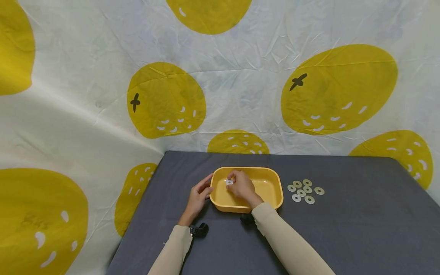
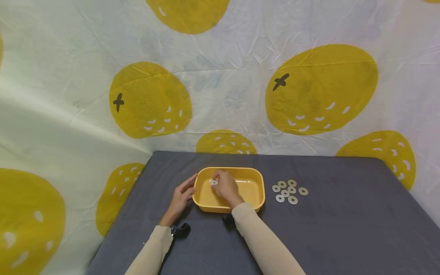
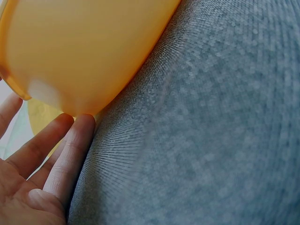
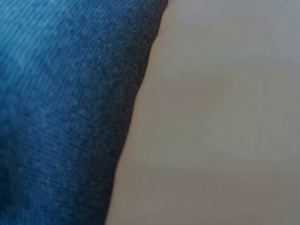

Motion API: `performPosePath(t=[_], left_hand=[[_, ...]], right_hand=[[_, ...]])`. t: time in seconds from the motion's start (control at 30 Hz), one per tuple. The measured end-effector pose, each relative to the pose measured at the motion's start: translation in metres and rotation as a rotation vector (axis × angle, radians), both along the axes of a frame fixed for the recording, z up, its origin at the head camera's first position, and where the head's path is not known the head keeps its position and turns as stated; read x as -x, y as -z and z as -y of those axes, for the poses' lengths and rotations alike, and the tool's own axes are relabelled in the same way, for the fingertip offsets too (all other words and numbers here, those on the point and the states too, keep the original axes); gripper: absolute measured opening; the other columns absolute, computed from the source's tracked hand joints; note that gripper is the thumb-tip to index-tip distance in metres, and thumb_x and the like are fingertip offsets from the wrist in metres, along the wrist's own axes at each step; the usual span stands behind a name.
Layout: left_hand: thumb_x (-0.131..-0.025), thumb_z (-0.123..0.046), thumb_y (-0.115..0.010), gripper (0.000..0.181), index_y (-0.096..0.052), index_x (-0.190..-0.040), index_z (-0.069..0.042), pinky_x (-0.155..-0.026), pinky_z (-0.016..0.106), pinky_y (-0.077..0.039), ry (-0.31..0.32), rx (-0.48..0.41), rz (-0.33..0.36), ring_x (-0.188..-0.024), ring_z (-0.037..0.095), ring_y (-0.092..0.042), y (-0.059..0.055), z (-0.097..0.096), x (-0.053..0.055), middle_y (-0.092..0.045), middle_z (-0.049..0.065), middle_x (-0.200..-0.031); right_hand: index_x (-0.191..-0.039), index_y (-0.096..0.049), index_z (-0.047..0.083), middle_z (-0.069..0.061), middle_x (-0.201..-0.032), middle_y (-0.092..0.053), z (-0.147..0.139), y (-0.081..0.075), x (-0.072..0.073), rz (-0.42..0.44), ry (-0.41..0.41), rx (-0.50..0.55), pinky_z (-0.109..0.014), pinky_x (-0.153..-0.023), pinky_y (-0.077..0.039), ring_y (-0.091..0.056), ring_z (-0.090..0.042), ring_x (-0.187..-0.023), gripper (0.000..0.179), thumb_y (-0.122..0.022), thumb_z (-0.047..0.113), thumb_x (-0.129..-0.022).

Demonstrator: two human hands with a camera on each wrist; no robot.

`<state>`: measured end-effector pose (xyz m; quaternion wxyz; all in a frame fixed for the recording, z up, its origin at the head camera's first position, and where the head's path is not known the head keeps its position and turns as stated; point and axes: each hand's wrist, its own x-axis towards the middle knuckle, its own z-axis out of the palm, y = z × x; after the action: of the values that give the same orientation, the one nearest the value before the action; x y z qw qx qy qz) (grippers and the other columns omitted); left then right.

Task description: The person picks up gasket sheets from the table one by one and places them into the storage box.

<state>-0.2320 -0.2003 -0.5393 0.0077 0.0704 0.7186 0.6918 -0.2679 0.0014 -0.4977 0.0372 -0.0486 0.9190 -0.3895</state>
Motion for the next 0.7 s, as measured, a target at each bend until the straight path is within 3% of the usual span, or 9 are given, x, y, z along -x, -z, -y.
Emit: performPosePath(t=[0.23, 0.53, 0.7], left_hand=[[-0.103, -0.004, -0.056, 0.052, -0.047, -0.154, -0.011, -0.085, 0.024, -0.060, 0.034, 0.017, 0.025, -0.124, 0.048, -0.059, -0.0025, 0.0024, 0.0023, -0.060, 0.031, -0.136], [-0.102, -0.010, -0.061, 0.049, -0.054, -0.150, -0.020, -0.082, 0.021, -0.059, -0.005, 0.012, -0.009, -0.121, 0.047, -0.062, -0.0020, -0.0003, -0.0008, -0.063, 0.027, -0.133], [-0.101, -0.009, -0.062, 0.049, -0.057, -0.148, -0.022, -0.080, 0.022, -0.060, -0.017, 0.013, -0.012, -0.116, 0.043, -0.065, -0.0004, -0.0007, -0.0003, -0.066, 0.025, -0.129]], right_hand=[[-0.102, -0.071, 0.015, -0.004, -0.090, -0.059, 0.0003, 0.0004, -0.0003, 0.007, -0.014, -0.018, -0.030, -0.067, -0.041, -0.053, -0.019, -0.077, 0.025, -0.085, 0.016, -0.081], [-0.107, -0.071, 0.014, -0.003, -0.091, -0.063, 0.0003, -0.0015, -0.0012, 0.027, -0.021, -0.050, -0.031, -0.067, -0.044, -0.057, -0.018, -0.078, 0.031, -0.086, 0.015, -0.080], [-0.107, -0.072, 0.014, -0.002, -0.091, -0.063, -0.0006, -0.0032, -0.0015, 0.025, -0.003, -0.029, -0.031, -0.066, -0.044, -0.056, -0.018, -0.077, 0.026, -0.082, 0.014, -0.083]])
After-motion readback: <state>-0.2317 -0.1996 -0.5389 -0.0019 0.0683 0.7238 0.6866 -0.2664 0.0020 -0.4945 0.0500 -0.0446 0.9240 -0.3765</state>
